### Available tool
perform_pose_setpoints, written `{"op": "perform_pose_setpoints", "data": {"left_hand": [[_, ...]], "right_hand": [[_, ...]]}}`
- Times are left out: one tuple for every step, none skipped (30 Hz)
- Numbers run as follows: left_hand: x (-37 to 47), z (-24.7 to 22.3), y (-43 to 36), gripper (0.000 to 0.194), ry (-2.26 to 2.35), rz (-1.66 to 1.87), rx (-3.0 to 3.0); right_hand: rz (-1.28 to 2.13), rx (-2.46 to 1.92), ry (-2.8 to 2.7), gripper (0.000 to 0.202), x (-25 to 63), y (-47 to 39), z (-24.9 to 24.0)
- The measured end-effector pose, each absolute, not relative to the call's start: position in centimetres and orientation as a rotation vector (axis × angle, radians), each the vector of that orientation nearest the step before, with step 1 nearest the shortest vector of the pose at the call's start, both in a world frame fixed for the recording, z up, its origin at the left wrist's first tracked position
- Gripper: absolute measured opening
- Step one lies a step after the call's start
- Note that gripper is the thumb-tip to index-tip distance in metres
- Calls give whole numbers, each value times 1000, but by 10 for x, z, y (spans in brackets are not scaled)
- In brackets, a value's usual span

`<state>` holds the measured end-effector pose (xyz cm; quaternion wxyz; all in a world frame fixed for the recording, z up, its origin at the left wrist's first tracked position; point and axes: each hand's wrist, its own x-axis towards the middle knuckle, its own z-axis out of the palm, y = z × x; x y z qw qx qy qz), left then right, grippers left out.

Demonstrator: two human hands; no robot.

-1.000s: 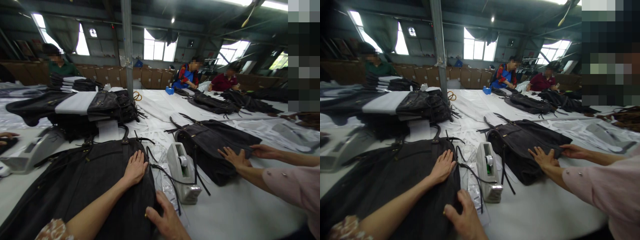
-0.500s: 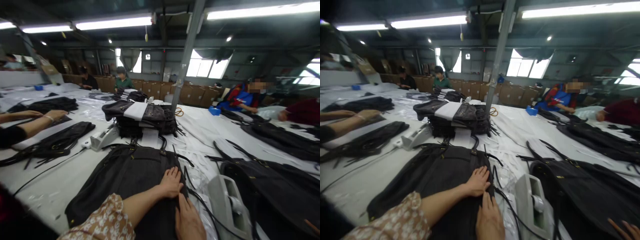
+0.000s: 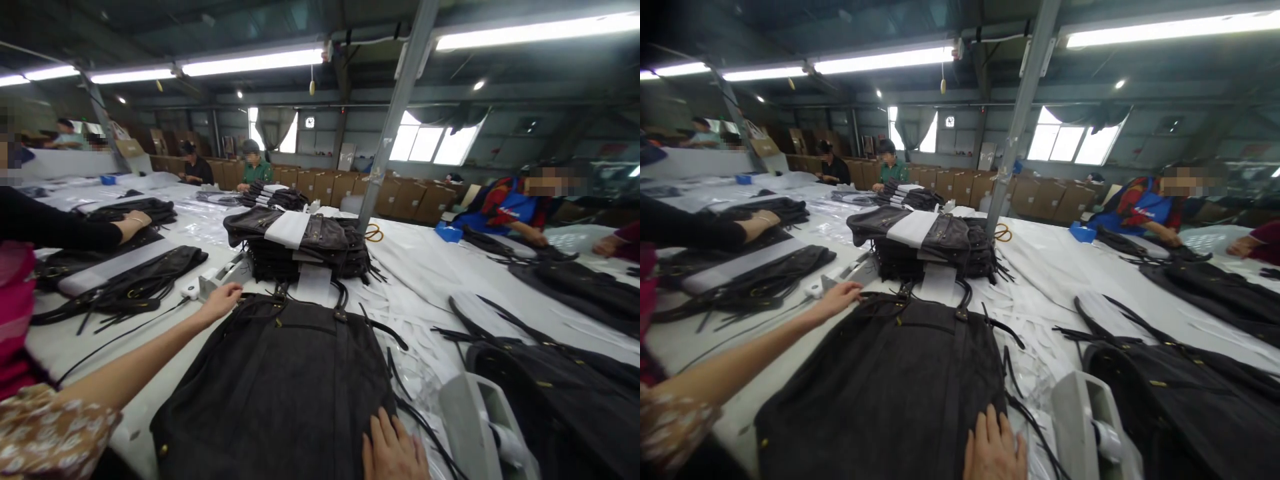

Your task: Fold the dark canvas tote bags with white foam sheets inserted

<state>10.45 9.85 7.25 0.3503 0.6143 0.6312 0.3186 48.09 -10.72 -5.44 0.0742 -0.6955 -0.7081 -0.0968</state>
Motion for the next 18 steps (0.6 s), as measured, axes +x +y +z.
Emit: {"op": "perform_pose_setpoints", "data": {"left_hand": [[88,70,90,37,1655,800,1487],[77,65,80,38,1651,769,1390],[70,59,70,38,1627,733,1300],[68,52,61,37,1589,698,1216],[68,46,55,36,1540,669,1139],[71,40,50,35,1484,646,1070],[75,36,49,35,1424,628,1009],[79,34,49,35,1360,611,957],[82,33,51,35,1295,593,916],[84,33,55,35,1232,575,886],[86,35,58,35,1174,558,868],[86,36,62,37,1125,545,859],[87,37,65,40,1088,538,858],[87,37,67,44,1066,538,866],[87,36,69,48,1060,547,881],[88,35,71,50,1071,563,903],[89,32,72,49,1100,595,936],[90,29,73,47,1140,638,974]], "right_hand": [[-298,-2084,-2122,38,479,-105,-50],[-294,-2077,-2115,37,474,-103,-43],[-267,-2061,-2107,37,466,-99,-33],[-207,-2034,-2091,36,456,-93,-22],[-102,-1997,-2064,36,443,-86,-9],[50,-1949,-2025,36,427,-78,4],[241,-1892,-1966,36,410,-68,17],[451,-1819,-1892,37,391,-57,27],[662,-1737,-1808,37,372,-45,36],[865,-1658,-1704,36,353,-33,42],[1041,-1586,-1593,34,334,-19,46],[1183,-1534,-1480,34,317,-6,48],[1285,-1498,-1379,35,301,8,49],[1352,-1472,-1301,39,287,21,50],[1389,-1457,-1244,42,275,32,49],[1396,-1445,-1212,45,264,43,49],[1387,-1435,-1199,46,255,51,48],[1378,-1434,-1180,47,248,59,46]]}}
